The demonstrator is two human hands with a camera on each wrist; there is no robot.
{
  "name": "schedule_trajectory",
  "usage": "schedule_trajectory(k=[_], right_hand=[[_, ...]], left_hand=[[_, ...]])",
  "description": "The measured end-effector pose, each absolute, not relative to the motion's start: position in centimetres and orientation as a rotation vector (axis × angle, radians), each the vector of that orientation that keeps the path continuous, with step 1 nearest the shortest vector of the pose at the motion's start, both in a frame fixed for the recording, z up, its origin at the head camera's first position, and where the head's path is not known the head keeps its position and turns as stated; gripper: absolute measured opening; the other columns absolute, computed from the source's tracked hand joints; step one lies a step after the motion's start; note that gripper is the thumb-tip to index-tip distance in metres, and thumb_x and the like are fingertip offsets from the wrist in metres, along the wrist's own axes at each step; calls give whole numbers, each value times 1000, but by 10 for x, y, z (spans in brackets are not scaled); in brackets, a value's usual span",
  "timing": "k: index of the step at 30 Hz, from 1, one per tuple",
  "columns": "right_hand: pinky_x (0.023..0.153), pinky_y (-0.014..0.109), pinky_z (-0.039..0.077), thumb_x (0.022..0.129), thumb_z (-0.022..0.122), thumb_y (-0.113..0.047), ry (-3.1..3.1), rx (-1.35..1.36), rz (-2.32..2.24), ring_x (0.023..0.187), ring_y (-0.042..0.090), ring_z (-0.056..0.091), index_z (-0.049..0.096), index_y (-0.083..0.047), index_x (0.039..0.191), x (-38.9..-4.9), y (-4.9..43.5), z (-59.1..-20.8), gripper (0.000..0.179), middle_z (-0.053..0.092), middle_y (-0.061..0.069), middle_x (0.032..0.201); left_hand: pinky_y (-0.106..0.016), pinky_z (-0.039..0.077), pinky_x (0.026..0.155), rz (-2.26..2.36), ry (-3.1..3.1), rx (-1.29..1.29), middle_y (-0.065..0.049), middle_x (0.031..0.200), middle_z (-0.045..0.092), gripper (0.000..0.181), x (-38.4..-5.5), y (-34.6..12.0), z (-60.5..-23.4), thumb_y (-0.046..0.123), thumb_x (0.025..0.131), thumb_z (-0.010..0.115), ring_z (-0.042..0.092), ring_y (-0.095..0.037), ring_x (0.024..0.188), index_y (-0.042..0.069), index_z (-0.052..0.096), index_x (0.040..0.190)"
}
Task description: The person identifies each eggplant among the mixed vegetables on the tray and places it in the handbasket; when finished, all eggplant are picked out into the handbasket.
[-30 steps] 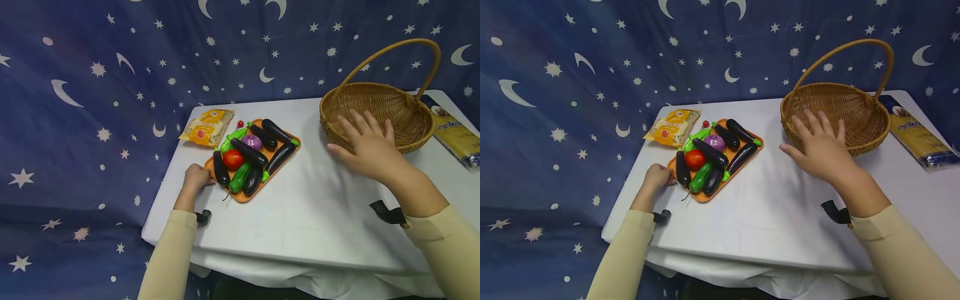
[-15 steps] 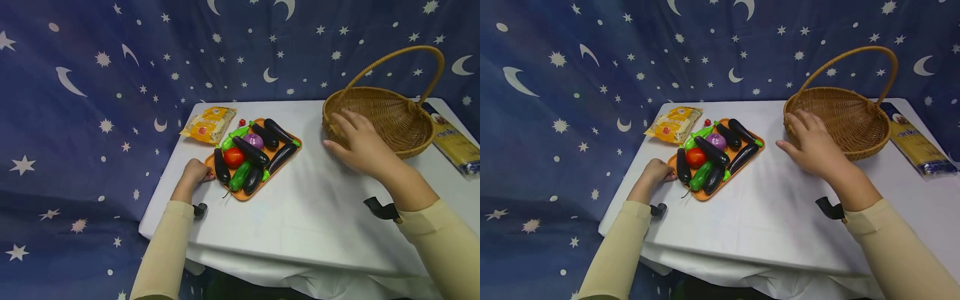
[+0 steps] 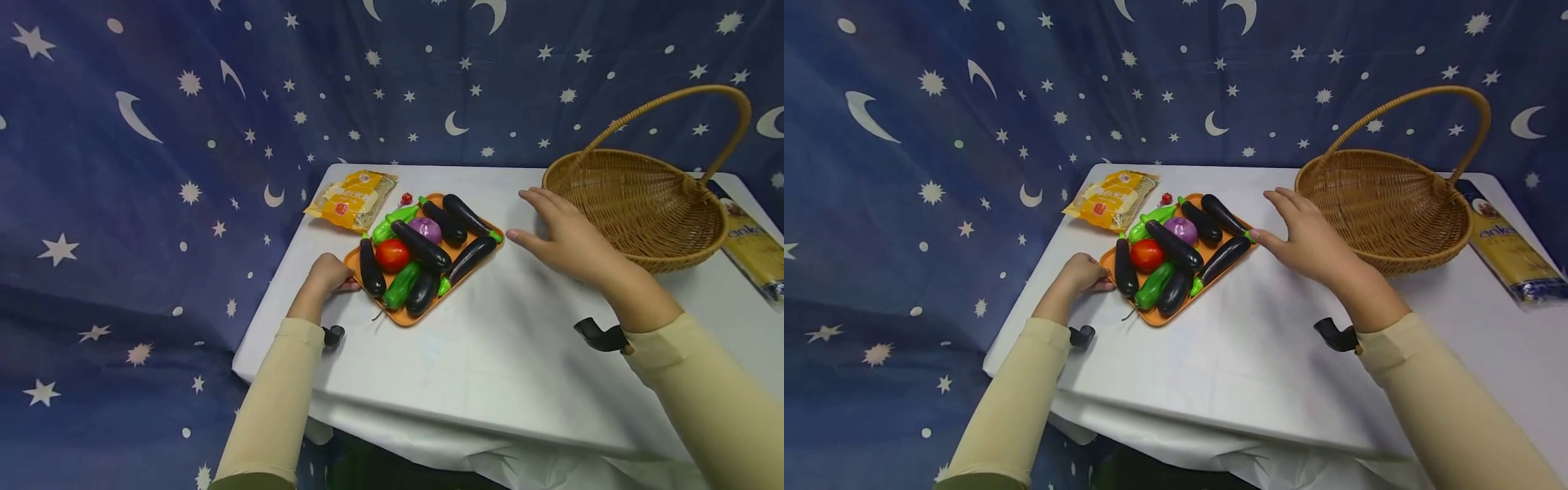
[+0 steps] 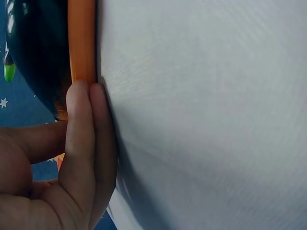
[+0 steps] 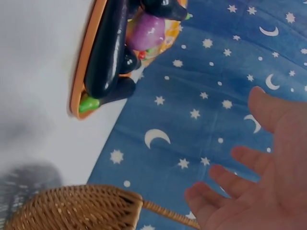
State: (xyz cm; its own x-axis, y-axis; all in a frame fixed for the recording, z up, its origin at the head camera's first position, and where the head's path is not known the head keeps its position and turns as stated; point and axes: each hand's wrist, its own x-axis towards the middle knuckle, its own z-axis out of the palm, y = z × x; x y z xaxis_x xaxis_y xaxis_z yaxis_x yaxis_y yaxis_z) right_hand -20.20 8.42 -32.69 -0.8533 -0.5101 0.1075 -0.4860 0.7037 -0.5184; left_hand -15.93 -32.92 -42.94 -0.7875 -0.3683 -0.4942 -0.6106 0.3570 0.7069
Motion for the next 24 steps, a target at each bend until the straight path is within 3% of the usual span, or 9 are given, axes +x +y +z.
schedule_trajectory(k=[4,8,15,24], right_hand=[[116,69,17,97,63,-48,2833,-842,-858,149,44,17,28,-12,158,-205,74,-328,79,21,21,163],[115,68,23,96,64,-48,2807,-845,-858,147,44,22,29,-9,157,-208,61,-332,80,25,22,161],[104,64,42,95,67,-47,2710,-836,-918,133,46,42,31,-8,156,-213,39,-344,81,30,21,159],[111,60,37,94,72,-41,2609,-839,-990,137,40,42,36,-6,154,-216,8,-364,78,37,21,155]], left_hand=[[-22,60,59,1424,2347,-878,-18,93,58,35,-159,-328,-426,2,98,55,67,-12,54,-15,48,127],[-22,60,59,1451,2322,-871,-16,88,58,28,-159,-327,-425,0,98,52,67,-13,53,-14,49,122],[-23,60,60,1401,2386,-855,-20,95,60,25,-160,-328,-429,1,98,56,68,-13,55,-12,51,119],[-27,62,66,1362,2513,-841,-25,116,56,38,-161,-326,-431,-4,91,67,69,-16,60,-6,48,125]])
